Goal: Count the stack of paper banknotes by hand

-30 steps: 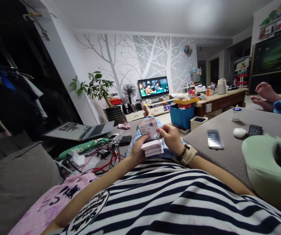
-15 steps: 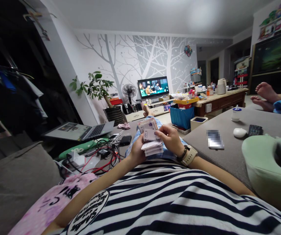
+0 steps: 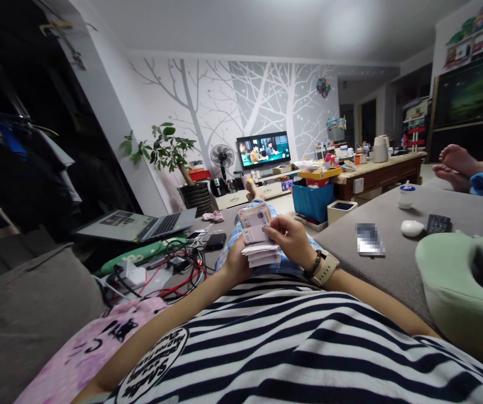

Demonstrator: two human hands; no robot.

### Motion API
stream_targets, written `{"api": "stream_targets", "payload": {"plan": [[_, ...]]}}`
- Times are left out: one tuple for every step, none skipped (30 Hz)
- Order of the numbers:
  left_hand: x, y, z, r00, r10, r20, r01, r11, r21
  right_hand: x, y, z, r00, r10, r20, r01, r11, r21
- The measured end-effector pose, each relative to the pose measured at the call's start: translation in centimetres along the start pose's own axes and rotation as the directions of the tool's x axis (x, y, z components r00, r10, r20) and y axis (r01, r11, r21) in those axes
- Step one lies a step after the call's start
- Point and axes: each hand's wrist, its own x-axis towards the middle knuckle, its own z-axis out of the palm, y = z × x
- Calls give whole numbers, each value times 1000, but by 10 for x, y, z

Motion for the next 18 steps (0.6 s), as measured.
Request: {"api": "stream_targets", "payload": {"plan": [[-1, 0, 1, 1000, -7, -7, 7, 1000, 0, 0, 0, 0, 1000, -7, 2, 7, 1000, -16], [-2, 1, 2, 1000, -19, -14, 19, 1000, -2, 0, 0, 0, 1000, -13, 5, 13, 999, -30], [-3, 2, 3, 999, -30, -20, 30, 1000, -5, 0, 0, 0, 1000, -17, 9, 17, 999, -43], [-4, 2, 4, 999, -39, -25, 39, 999, -8, 0, -1, 0, 1000, -19, 13, 19, 998, -54], [-5, 3, 5, 999, -44, -31, 44, 999, -11, 0, -1, 0, 1000, -19, 16, 20, 998, -62], [-6, 4, 7, 998, -44, -36, 43, 999, -11, 0, -1, 0, 1000, -18, 18, 19, 997, -69], [-7, 4, 8, 998, -40, -38, 40, 999, -11, 0, -1, 0, 1000, -16, 20, 17, 997, -75], [-7, 4, 9, 999, -38, -39, 37, 999, -11, 0, -1, 0, 1000, -14, 22, 16, 997, -81], [-8, 4, 9, 999, -39, -38, 39, 999, -10, 0, 0, 0, 1000, -15, 22, 17, 996, -87], [-8, 4, 10, 998, -44, -36, 44, 999, -8, 0, 0, 0, 1000, -18, 23, 20, 996, -92], [-8, 5, 11, 998, -51, -33, 51, 999, -7, 0, 0, 0, 1000, -20, 24, 22, 995, -96], [-8, 5, 11, 998, -57, -30, 57, 998, -5, 0, 0, -1, 999, -21, 24, 23, 995, -98], [-8, 4, 11, 998, -61, -27, 61, 998, -2, 0, 0, -1, 1000, -20, 24, 22, 995, -99], [-8, 4, 11, 998, -63, -25, 63, 998, 1, -1, 0, -1, 1000, -17, 25, 19, 995, -99], [-8, 4, 10, 998, -64, -22, 64, 998, 4, -1, 0, -1, 1000, -12, 26, 15, 995, -97], [-8, 4, 10, 998, -65, -19, 65, 998, 8, -1, 0, -1, 1000, -7, 27, 9, 995, -95], [-7, 4, 9, 998, -67, -19, 67, 998, 10, -1, 0, -1, 1000, -2, 28, 5, 996, -94], [-7, 4, 9, 997, -69, -21, 69, 998, 13, -1, 0, -1, 1000, 2, 31, 1, 996, -92]]}}
